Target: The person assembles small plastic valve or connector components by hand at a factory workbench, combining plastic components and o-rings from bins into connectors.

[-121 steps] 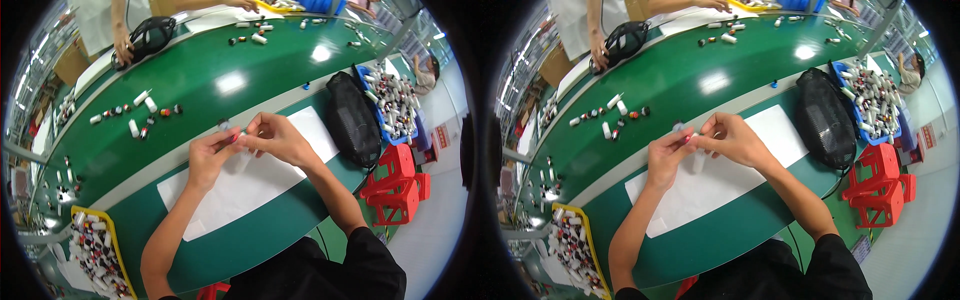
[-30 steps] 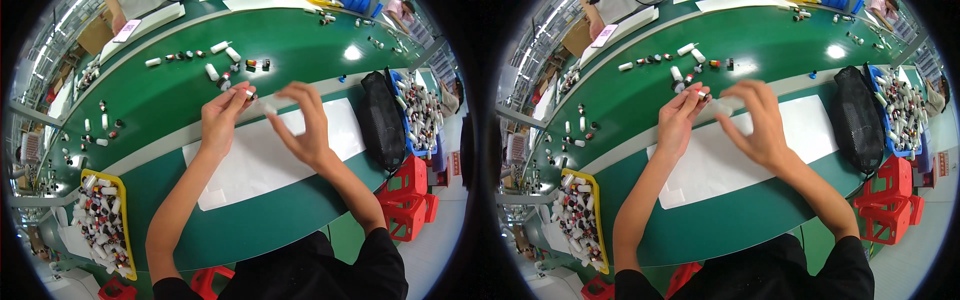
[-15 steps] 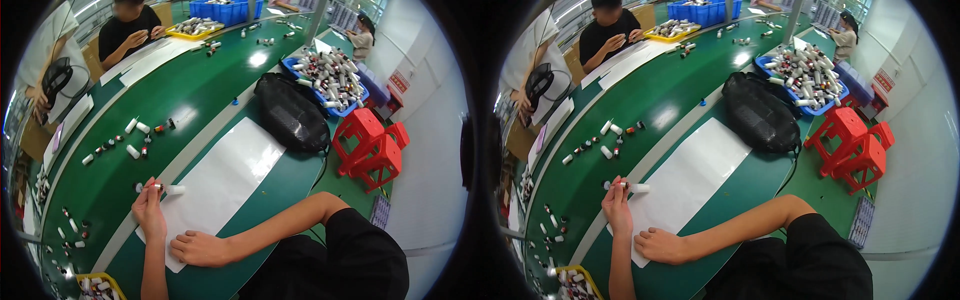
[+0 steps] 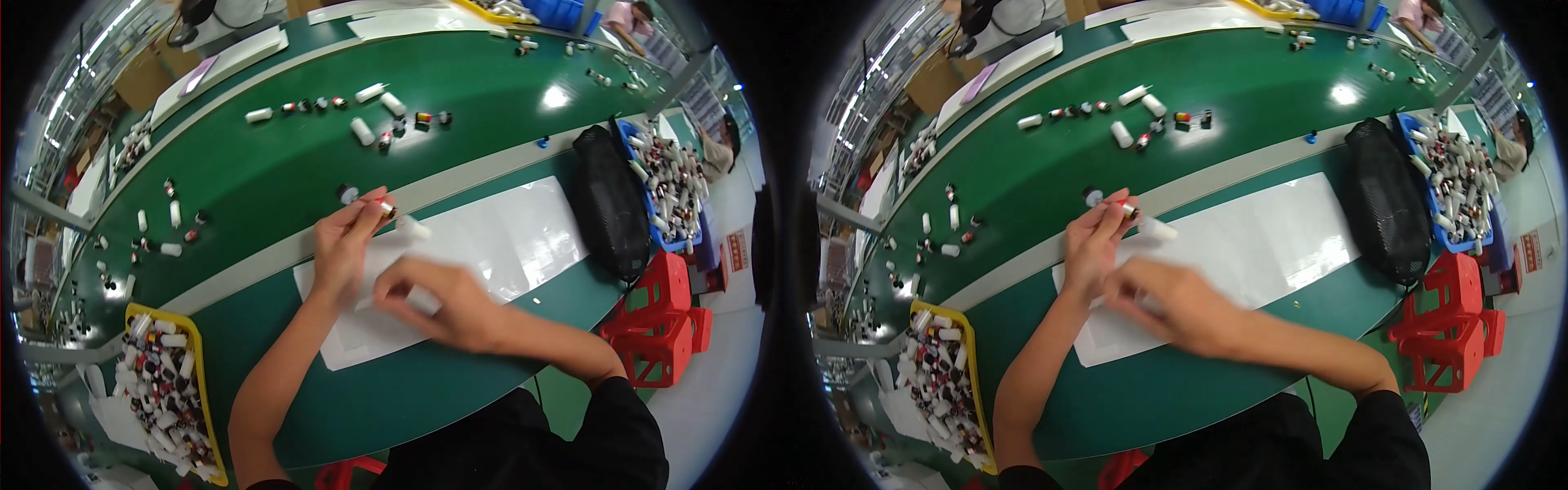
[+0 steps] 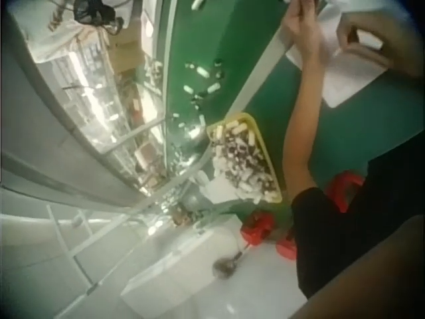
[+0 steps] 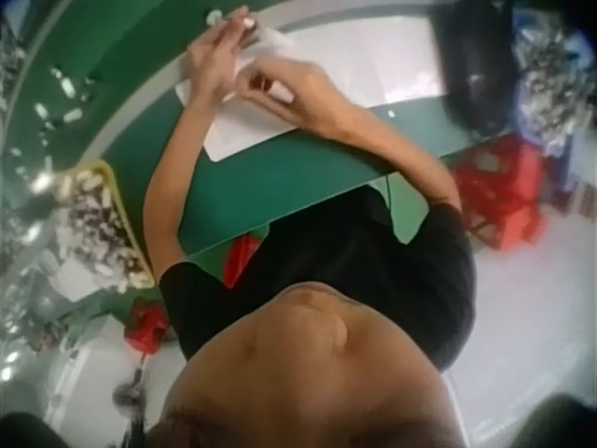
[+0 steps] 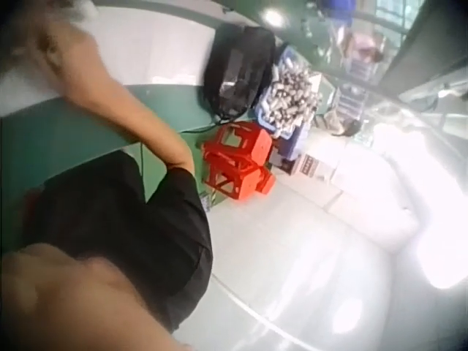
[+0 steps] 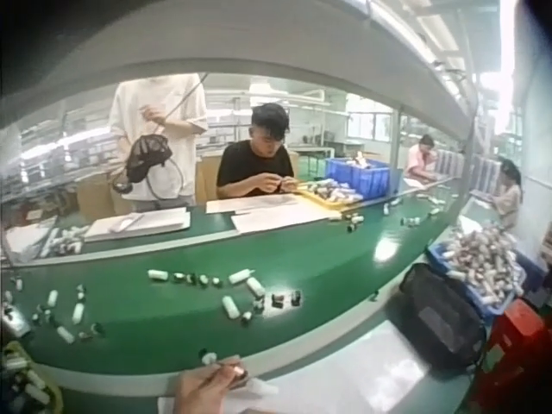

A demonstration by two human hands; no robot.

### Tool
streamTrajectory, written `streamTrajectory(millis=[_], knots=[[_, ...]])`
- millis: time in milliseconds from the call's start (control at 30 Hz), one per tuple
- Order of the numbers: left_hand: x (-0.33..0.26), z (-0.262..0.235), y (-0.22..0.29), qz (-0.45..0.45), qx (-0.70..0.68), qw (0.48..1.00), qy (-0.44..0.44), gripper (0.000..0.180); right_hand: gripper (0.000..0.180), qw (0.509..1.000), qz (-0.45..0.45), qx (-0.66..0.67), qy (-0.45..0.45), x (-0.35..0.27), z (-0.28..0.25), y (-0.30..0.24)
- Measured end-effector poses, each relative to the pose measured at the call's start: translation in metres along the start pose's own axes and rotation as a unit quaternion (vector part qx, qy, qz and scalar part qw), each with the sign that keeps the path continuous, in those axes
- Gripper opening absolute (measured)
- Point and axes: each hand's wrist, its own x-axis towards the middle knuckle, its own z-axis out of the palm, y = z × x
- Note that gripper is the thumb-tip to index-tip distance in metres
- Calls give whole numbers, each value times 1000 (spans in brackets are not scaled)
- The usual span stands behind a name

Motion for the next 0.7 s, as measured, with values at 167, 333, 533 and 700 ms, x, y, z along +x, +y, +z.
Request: streamTrajectory(millis=[167, 333, 533, 700], knots=[[-2, -4, 7, -2, -11, 999, -46, 25, 9, 996, 5, -79, 44, 45, -52, 10], [-3, -7, 7, 10, -5, 998, -58, 26, 7, 998, 7, -60, -11, 60, -54, 17], [-4, -14, 9, 0, 3, 995, -104, 28, 7, 997, -2, -80, -8, 65, -47, 23], [-5, -14, 12, -17, -13, 993, -118, 29, 12, 996, 57, -62, -5, 64, -51, 22]])
